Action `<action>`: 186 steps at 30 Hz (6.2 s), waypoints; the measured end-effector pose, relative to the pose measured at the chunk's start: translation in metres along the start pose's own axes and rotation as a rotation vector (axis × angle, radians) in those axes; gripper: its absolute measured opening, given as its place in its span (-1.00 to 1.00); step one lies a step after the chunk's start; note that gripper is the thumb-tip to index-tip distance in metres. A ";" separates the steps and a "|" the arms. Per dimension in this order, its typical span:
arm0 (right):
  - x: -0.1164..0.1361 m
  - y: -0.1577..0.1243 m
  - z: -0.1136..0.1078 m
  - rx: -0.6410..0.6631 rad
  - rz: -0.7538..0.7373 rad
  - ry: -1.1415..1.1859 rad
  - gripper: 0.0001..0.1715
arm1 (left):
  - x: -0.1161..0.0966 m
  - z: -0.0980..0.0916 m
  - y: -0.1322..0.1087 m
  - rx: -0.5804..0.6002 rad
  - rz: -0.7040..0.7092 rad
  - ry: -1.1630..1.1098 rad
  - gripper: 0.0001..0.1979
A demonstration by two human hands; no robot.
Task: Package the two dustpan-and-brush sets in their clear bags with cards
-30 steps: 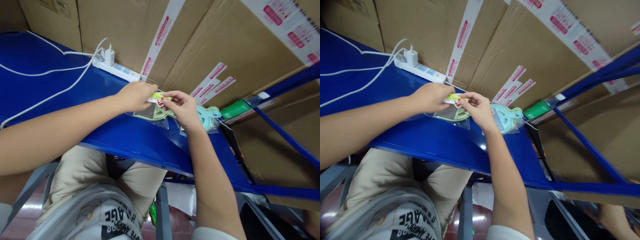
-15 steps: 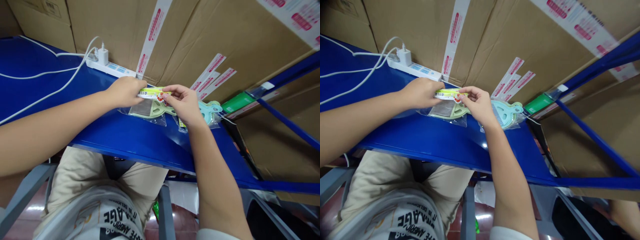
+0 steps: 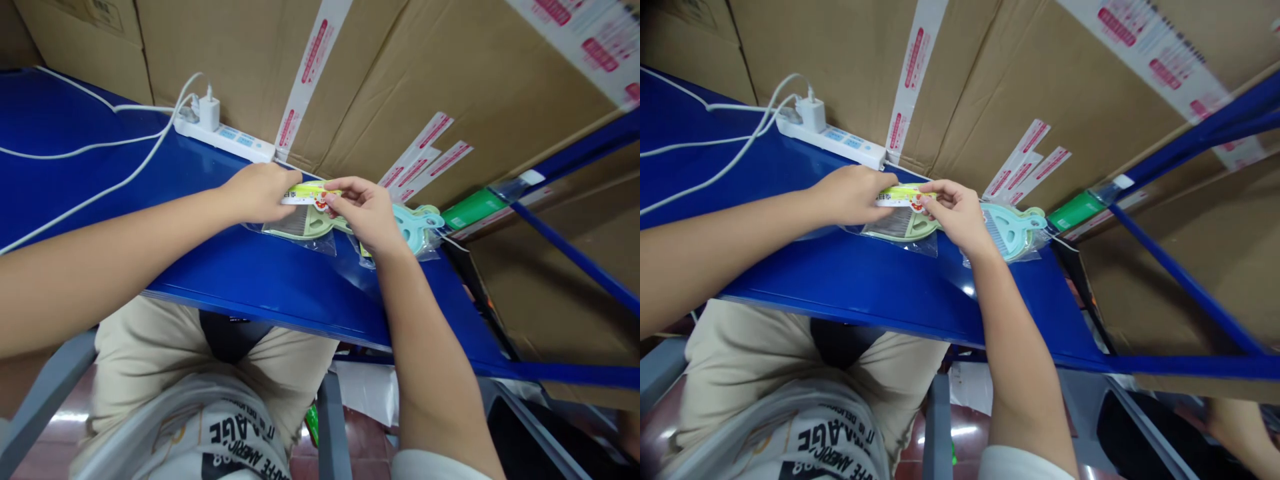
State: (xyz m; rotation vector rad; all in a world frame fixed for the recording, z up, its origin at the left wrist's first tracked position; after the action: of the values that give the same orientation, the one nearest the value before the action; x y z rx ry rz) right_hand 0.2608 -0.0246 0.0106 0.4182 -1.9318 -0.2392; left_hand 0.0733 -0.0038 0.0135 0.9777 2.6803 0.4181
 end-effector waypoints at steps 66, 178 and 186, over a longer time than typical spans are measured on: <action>-0.007 0.002 0.000 0.045 0.040 -0.072 -0.63 | -0.005 0.004 -0.002 0.170 -0.077 0.049 -0.53; 0.011 0.021 0.094 0.415 -0.330 -0.828 -0.77 | 0.084 0.001 0.006 -0.085 -0.747 -0.895 -0.42; 0.017 0.019 0.091 0.398 -0.336 -0.817 -0.72 | 0.084 0.000 0.006 -0.088 -0.755 -0.899 -0.40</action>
State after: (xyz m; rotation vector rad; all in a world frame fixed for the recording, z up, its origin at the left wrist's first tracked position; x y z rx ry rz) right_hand 0.1680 -0.0168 -0.0031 1.0329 -2.7159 -0.2657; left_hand 0.0142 0.0558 0.0042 0.0162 1.9440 -0.0714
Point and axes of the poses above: each hand's wrist, its own y-axis towards the middle knuckle, its own z-axis out of the palm, x = y × z, the point moved 5 cm from there along y, towards the middle knuckle, and after that the axes turned 1 degree about y, right-handed, at the moved point
